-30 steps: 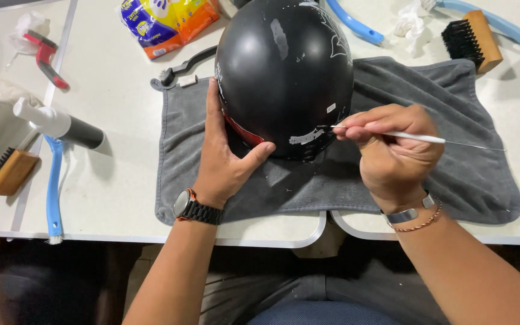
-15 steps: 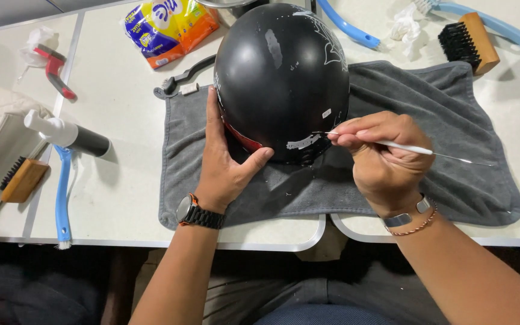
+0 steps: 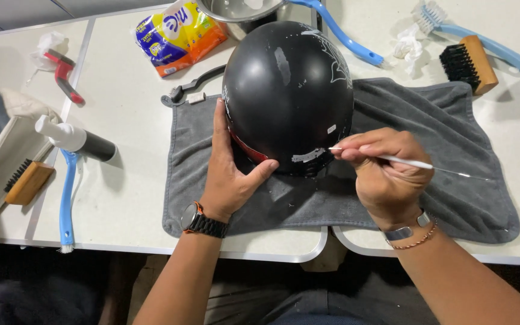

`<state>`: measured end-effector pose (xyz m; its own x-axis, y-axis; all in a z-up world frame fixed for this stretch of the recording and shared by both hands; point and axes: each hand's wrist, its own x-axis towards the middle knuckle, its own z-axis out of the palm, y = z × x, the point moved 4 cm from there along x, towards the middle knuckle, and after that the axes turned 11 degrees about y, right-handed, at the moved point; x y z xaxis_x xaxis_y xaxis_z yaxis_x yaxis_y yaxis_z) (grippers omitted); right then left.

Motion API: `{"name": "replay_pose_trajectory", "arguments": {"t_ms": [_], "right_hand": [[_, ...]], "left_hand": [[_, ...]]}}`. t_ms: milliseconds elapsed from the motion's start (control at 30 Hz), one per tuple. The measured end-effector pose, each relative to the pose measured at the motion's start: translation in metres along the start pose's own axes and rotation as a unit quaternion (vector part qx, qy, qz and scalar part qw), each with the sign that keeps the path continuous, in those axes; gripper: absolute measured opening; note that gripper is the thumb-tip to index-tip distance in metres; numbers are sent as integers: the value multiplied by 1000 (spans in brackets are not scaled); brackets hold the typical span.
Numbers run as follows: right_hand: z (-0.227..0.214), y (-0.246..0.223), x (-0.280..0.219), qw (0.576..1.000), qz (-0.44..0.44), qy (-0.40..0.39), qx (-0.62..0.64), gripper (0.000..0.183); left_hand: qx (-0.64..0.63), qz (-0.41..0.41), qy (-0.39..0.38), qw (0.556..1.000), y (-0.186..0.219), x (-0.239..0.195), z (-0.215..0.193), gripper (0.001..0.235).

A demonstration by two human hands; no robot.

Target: The person scrapes a sticker off a black helmet using a metal tool, then scrubs the area with a toothbrush and wipes it with a cloth. The helmet is placed on a grey towel on a white table.

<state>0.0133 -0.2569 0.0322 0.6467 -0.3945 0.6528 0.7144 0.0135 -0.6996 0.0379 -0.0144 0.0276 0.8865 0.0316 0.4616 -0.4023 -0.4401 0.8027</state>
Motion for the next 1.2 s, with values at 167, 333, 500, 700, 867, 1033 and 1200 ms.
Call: {"name": "replay_pose_trajectory", "arguments": {"t_ms": [167,333,500,700,867,1033,1200], "right_hand": [[-2,2,-1,1000,3,-5,-12,30],[-1,-2,-1,1000,7,-19,-21,33],[0,1,-2,999,22,-15,-25,30],[0,4,-2,998,58,3,-25,32],[0,6,0,999,43,3,-27,31],[-1,4,-1,998,25,-20,-56,33],[1,8,-3,999,47,-5,-16,33]], "left_hand": [[-3,1,-2,1000,1,1,-1,115],[-14,-10,-6,1000,2,2,-1,116],[-23,-7,-7,1000,3,4,-1,115],[-11,-12,-10,1000,2,4,-2,116],[-17,-16,-13,1000,2,6,-3,116],[-30,-17,-12,999,-1,5,-3,116],[-33,-15,-9,999,-2,5,-3,117]]}}
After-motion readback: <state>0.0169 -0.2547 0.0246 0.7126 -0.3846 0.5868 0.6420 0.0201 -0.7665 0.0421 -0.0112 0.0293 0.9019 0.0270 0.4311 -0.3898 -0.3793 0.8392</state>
